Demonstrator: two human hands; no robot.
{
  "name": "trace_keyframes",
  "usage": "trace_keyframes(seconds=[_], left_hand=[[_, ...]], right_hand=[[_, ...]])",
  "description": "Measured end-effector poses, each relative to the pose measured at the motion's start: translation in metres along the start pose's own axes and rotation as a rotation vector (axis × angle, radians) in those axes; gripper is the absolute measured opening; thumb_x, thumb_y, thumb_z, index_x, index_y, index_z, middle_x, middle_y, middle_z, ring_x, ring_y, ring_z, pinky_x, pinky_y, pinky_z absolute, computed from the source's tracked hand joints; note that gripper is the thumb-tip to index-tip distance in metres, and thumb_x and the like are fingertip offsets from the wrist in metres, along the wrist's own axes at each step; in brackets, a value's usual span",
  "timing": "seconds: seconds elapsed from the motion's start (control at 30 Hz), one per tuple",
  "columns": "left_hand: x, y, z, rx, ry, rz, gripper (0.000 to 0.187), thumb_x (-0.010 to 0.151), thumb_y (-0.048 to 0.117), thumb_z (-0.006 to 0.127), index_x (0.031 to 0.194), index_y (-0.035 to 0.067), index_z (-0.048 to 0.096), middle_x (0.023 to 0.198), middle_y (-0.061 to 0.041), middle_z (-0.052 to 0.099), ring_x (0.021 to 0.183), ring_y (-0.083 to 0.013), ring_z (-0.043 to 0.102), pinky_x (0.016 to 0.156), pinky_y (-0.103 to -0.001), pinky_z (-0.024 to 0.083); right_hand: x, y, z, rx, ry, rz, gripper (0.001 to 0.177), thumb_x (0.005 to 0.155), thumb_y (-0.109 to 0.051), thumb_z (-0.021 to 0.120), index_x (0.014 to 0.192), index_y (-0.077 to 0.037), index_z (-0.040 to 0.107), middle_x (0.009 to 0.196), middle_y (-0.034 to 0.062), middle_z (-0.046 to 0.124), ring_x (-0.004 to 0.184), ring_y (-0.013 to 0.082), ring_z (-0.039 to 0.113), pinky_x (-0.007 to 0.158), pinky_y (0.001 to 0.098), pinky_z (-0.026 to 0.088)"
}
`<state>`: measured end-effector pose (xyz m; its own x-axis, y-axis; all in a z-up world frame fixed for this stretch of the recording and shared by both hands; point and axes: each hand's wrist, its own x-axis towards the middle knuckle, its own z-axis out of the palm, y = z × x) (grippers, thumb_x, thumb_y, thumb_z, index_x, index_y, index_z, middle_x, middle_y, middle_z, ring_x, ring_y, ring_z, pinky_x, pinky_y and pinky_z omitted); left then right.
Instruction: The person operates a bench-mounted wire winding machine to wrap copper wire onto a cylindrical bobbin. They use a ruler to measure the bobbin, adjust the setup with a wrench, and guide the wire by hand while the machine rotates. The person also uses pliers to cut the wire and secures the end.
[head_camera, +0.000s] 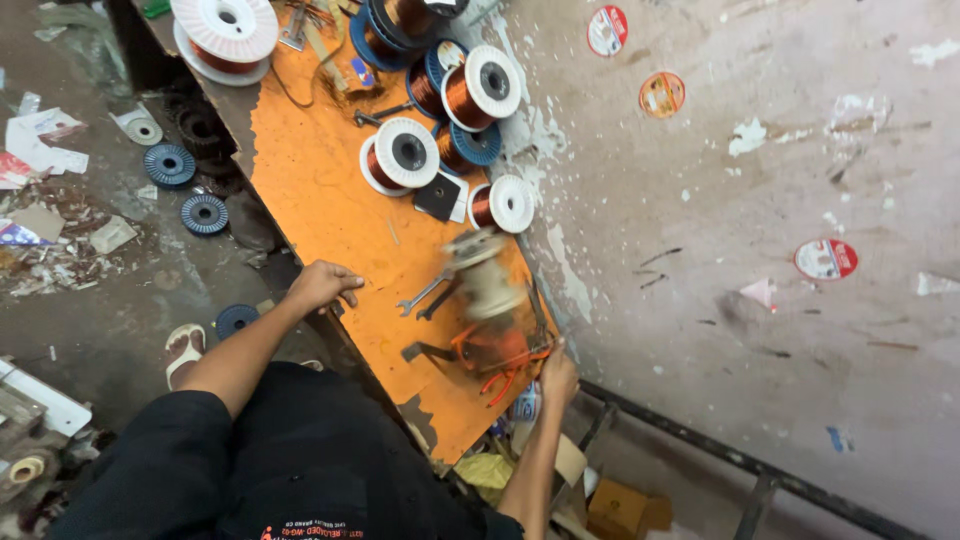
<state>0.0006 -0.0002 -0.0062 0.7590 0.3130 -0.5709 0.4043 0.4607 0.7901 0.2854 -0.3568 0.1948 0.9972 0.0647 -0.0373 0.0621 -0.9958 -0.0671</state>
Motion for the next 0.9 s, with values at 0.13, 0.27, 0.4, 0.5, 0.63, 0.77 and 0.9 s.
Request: trace_keyframes(seconds=[0.13,0.27,0.4,0.5,0.63,0.77,0.9], left_hand=[[-0.002,0.000,-0.002,0.021,0.015,-0.012,0.033,0.094,0.029,0.071,0.112,0.002,0.077,0.080,-0.013,0.081,0.037,-0.0135,0.055,0.035,-0.029,0.039],[-0.007,0.007,-0.001,0.035,0.025,-0.024,0.034,0.093,0.030,0.070,0.112,0.003,0.078,0.079,-0.013,0.080,0.034,-0.0146,0.048,0.034,-0.030,0.037],[-0.013,0.018,-0.001,0.038,0.022,-0.055,0.035,0.093,0.030,0.071,0.113,0.003,0.077,0.079,-0.013,0.080,0.033,-0.0132,0.047,0.034,-0.030,0.036],[-0.015,0.021,0.000,0.043,0.039,-0.060,0.034,0.093,0.029,0.072,0.113,0.001,0.077,0.078,-0.012,0.080,0.033,-0.0134,0.044,0.034,-0.030,0.035],[-0.013,0.019,0.001,0.035,0.059,-0.077,0.034,0.093,0.029,0.073,0.112,0.001,0.078,0.077,-0.012,0.079,0.034,-0.0119,0.045,0.035,-0.028,0.034],[-0.007,0.013,0.003,0.000,0.053,-0.052,0.032,0.093,0.027,0.074,0.109,0.000,0.079,0.077,-0.011,0.079,0.039,-0.0106,0.050,0.035,-0.027,0.034],[0.000,0.003,0.000,-0.086,0.027,-0.085,0.030,0.094,0.024,0.072,0.109,-0.001,0.076,0.076,-0.014,0.077,0.045,-0.0156,0.064,0.035,-0.026,0.037]], right_hand=[[0.005,-0.006,0.026,-0.013,-0.071,0.061,0.087,0.101,-0.075,0.030,0.104,-0.002,0.077,0.105,0.0301,0.072,0.109,0.0515,0.064,0.092,0.0566,0.049],[-0.001,-0.005,0.039,0.095,-0.075,-0.067,0.079,0.093,-0.074,0.036,0.107,-0.006,0.076,0.100,0.0283,0.072,0.101,0.0517,0.065,0.085,0.0569,0.049],[-0.015,-0.003,0.054,0.233,-0.116,-0.075,0.070,0.098,-0.066,0.044,0.106,-0.003,0.075,0.095,0.0277,0.073,0.096,0.0482,0.068,0.081,0.0546,0.050],[-0.025,0.000,0.065,0.242,-0.137,-0.065,0.060,0.096,-0.057,0.047,0.107,-0.005,0.074,0.094,0.0260,0.073,0.094,0.0461,0.069,0.079,0.0534,0.051],[-0.035,0.004,0.075,0.267,-0.137,-0.089,0.047,0.093,-0.045,0.051,0.110,-0.007,0.073,0.094,0.0238,0.074,0.092,0.0433,0.070,0.077,0.0518,0.052],[-0.046,0.009,0.081,0.285,-0.128,-0.120,0.037,0.090,-0.033,0.055,0.112,-0.009,0.072,0.093,0.0215,0.075,0.090,0.0405,0.071,0.074,0.0502,0.053],[-0.048,0.008,0.088,0.293,-0.098,-0.183,0.032,0.087,-0.021,0.059,0.114,-0.011,0.071,0.093,0.0193,0.076,0.088,0.0377,0.073,0.071,0.0486,0.054]])
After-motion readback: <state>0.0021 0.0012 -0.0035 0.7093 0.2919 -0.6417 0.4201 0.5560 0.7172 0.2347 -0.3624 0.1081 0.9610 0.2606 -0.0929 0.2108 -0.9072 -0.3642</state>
